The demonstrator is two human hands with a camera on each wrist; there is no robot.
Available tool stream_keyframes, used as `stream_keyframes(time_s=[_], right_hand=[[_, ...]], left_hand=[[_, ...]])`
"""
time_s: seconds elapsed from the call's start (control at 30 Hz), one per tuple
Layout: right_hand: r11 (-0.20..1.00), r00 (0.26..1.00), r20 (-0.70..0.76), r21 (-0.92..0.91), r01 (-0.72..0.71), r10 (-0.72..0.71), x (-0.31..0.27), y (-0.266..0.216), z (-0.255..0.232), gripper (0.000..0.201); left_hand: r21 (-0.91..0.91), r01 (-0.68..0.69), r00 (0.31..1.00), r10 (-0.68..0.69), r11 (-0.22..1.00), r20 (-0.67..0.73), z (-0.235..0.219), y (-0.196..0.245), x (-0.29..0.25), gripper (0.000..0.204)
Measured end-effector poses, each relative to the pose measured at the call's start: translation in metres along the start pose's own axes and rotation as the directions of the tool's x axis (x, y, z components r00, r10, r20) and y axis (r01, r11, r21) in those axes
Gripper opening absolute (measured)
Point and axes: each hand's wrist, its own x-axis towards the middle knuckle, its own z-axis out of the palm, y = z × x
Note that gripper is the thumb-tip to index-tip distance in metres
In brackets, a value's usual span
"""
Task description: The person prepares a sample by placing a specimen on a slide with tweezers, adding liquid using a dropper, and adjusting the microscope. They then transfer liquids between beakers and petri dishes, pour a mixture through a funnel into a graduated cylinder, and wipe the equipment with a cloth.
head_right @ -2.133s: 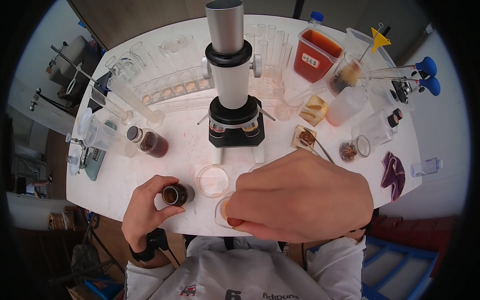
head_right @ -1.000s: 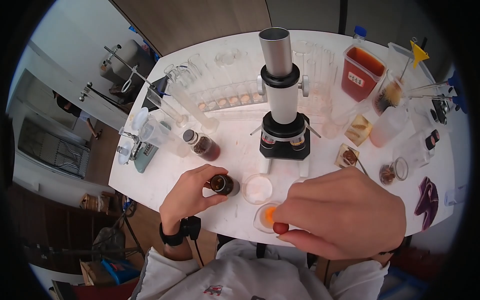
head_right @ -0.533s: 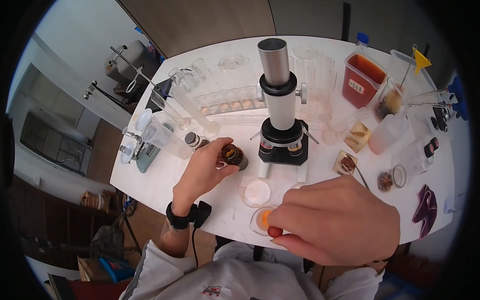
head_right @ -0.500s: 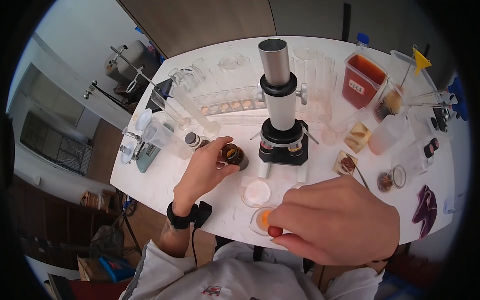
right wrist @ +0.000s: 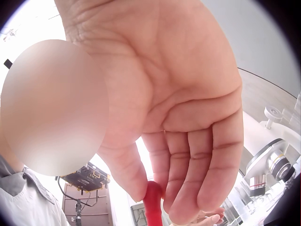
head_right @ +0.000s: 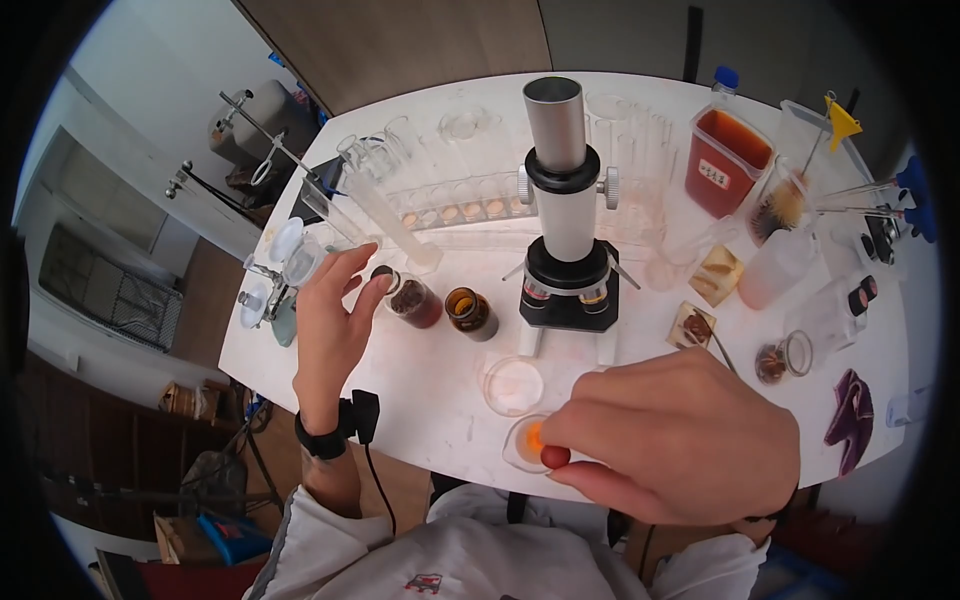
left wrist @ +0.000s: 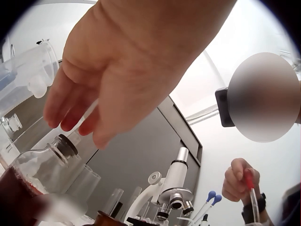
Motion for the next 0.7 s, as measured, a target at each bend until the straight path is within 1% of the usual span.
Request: stream_keyframes(time_s=[0.03, 0.07, 0.17, 0.27, 0.37, 0.5, 0.6, 0.7], right_hand=[[1.0, 1.0, 0.012, 0.007, 0.005, -0.005, 0.0, 0.0, -0.001, 0.02], [1.0, 1.0, 0.024, 0.015, 0.01, -0.01, 0.0, 0.0, -0.003, 0.02], [0.999, 0.999, 0.035, 0.034, 0.013, -0.015, 0.0, 0.0, -0.003, 0.021], [1.0, 1.0, 0.017, 0.014, -0.005, 0.004, 0.002, 0.002, 0.001, 0.02], [1.0, 1.0, 0.016, -0.003, -0.018, 0.018, 0.003, 0.003, 0.002, 0.019], [0.999, 0.999, 0.027, -0.001, -0.046, 0.046, 0.006, 0.003, 0.002, 0.018], [0.999, 0.998, 0.067, 0.031, -0.023, 0.02, 0.006, 0.004, -0.001, 0.021], [0.999, 0.998, 0.061, 0.046, -0.024, 0.021, 0.006, 0.005, 0.0, 0.021]], left_hand=[[0.017, 0.012, 0.999, -0.013, 1.0, 0.04, 0.004, -0.004, 0.001, 0.028], [-0.009, 0.018, 0.997, -0.017, 1.0, 0.074, 0.008, -0.011, 0.001, 0.031], [-0.056, 0.087, 0.99, -0.081, 0.995, 0.113, 0.012, -0.014, 0.001, 0.029], [-0.021, 0.062, 0.992, -0.059, 0.998, 0.112, 0.01, -0.013, 0.003, 0.026], [-0.02, 0.102, 0.986, -0.099, 0.995, 0.131, 0.008, -0.014, 0.005, 0.023], [0.029, 0.053, 0.996, -0.055, 0.998, 0.071, 0.013, -0.011, 0.002, 0.018], [0.056, 0.011, 0.999, -0.014, 0.998, 0.045, 0.013, -0.007, 0.002, 0.016], [0.069, -0.017, 0.999, 0.015, 0.997, 0.032, 0.014, -0.007, 0.001, 0.014]])
